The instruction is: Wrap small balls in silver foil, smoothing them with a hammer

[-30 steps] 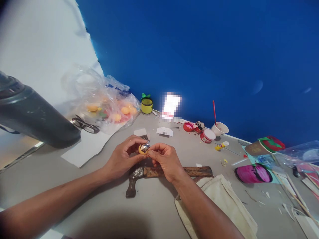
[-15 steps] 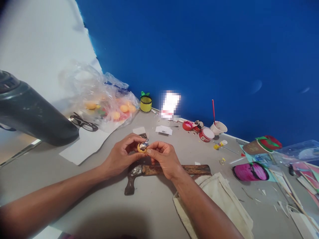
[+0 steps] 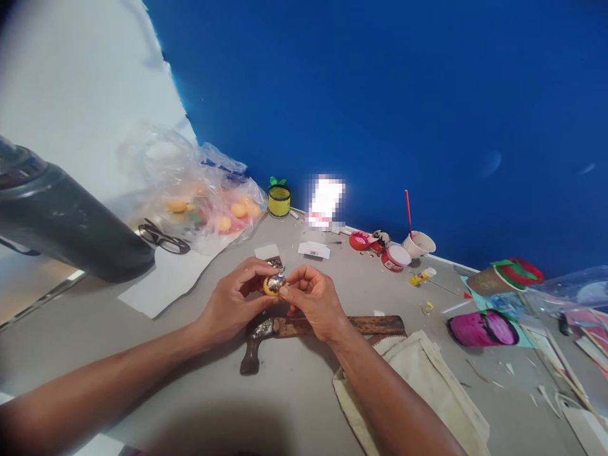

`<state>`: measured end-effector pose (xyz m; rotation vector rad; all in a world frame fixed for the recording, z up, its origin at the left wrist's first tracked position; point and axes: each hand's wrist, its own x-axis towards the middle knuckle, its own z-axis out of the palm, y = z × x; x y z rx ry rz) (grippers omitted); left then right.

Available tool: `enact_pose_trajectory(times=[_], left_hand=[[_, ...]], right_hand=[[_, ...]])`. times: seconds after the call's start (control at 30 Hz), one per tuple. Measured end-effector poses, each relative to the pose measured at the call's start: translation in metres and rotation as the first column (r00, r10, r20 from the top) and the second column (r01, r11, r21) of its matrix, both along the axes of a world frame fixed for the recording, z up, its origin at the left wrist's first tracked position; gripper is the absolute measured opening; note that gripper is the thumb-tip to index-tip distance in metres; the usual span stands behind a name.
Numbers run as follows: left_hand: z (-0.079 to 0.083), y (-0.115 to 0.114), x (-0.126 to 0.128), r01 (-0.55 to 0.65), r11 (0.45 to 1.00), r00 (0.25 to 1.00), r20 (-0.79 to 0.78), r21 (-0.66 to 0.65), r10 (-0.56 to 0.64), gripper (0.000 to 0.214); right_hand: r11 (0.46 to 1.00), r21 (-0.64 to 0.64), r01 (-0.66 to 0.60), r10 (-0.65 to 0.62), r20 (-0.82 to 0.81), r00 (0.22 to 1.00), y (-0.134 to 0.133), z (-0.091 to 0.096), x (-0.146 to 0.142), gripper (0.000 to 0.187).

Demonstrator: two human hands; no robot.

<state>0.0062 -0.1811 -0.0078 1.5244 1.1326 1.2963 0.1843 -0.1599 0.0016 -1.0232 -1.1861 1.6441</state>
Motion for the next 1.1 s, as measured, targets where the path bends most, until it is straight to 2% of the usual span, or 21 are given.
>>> enact_pose_trajectory(times=[0.13, 0.23, 0.33, 0.37, 0.4, 0.47, 0.53, 0.57, 0.6, 0.67, 0.73, 0.8, 0.9, 0.97, 1.03, 1.1], left_hand=[[0.004, 0.000, 0.000, 0.017, 0.996, 0.999, 0.044, -0.090, -0.013, 0.031], [0.009, 0.000, 0.000, 0.140, 0.954, 0.978, 0.187, -0.265, -0.092, 0.039], [0.012, 0.000, -0.001, 0.249, 0.901, 0.935, 0.331, -0.356, -0.127, 0.045], [0.013, 0.001, -0.002, 0.255, 0.899, 0.924, 0.363, -0.355, -0.118, 0.045], [0.013, 0.002, -0.003, 0.254, 0.904, 0.914, 0.390, -0.345, -0.108, 0.046], [0.013, 0.004, -0.006, 0.258, 0.912, 0.895, 0.435, -0.318, -0.102, 0.046], [0.013, 0.006, -0.009, 0.259, 0.920, 0.886, 0.451, -0.294, -0.105, 0.045], [0.014, 0.007, -0.010, 0.249, 0.926, 0.889, 0.446, -0.283, -0.103, 0.043], [0.015, 0.008, -0.011, 0.233, 0.933, 0.896, 0.434, -0.273, -0.096, 0.041], [0.018, 0.010, -0.014, 0.181, 0.949, 0.916, 0.396, -0.258, -0.067, 0.037], [0.022, 0.012, -0.016, 0.124, 0.959, 0.938, 0.345, -0.255, -0.029, 0.034], [0.024, 0.015, -0.019, 0.054, 0.965, 0.959, 0.281, -0.255, 0.021, 0.034], [0.022, 0.021, -0.023, -0.021, 0.963, 0.971, 0.223, -0.269, 0.084, 0.036], [0.018, 0.025, -0.024, -0.013, 0.958, 0.968, 0.238, -0.288, 0.085, 0.041], [0.014, 0.028, -0.025, 0.016, 0.958, 0.960, 0.274, -0.288, 0.066, 0.048], [0.010, 0.029, -0.024, 0.036, 0.960, 0.955, 0.293, -0.278, 0.049, 0.051]], right_hand=[[0.999, -0.015, -0.035, 0.035, 0.022, 0.999, 0.001, 0.002, 0.001, 0.042], [1.000, 0.017, -0.015, 0.014, 0.072, 0.997, 0.003, 0.004, 0.006, 0.044], [0.994, 0.109, -0.010, -0.016, 0.235, 0.972, 0.007, 0.011, 0.017, 0.044], [0.986, 0.157, -0.063, 0.004, 0.347, 0.938, 0.007, 0.014, 0.021, 0.041], [0.969, 0.193, -0.152, 0.042, 0.481, 0.876, 0.007, 0.017, 0.024, 0.037], [0.908, 0.181, -0.379, 0.132, 0.734, 0.666, 0.005, 0.020, 0.028, 0.032], [0.819, 0.116, -0.561, 0.165, 0.890, 0.425, 0.001, 0.019, 0.027, 0.044], [0.776, 0.095, -0.623, 0.153, 0.931, 0.332, -0.001, 0.017, 0.025, 0.050], [0.740, 0.084, -0.667, 0.132, 0.954, 0.267, -0.002, 0.016, 0.022, 0.053], [0.691, 0.064, -0.720, 0.120, 0.972, 0.201, -0.004, 0.014, 0.019, 0.044], [0.674, 0.052, -0.737, 0.132, 0.973, 0.189, -0.005, 0.017, 0.020, 0.030], [0.676, 0.095, -0.731, 0.091, 0.973, 0.210, -0.004, 0.025, 0.026, 0.017], [0.689, 0.291, -0.664, -0.128, 0.951, 0.283, -0.001, 0.036, 0.039, 0.014], [0.671, 0.486, -0.560, -0.322, 0.871, 0.371, 0.000, 0.039, 0.046, 0.010], [0.590, 0.701, -0.401, -0.529, 0.711, 0.464, 0.001, 0.035, 0.047, 0.009], [0.461, 0.847, -0.264, -0.687, 0.529, 0.498, 0.001, 0.027, 0.044, 0.016]])
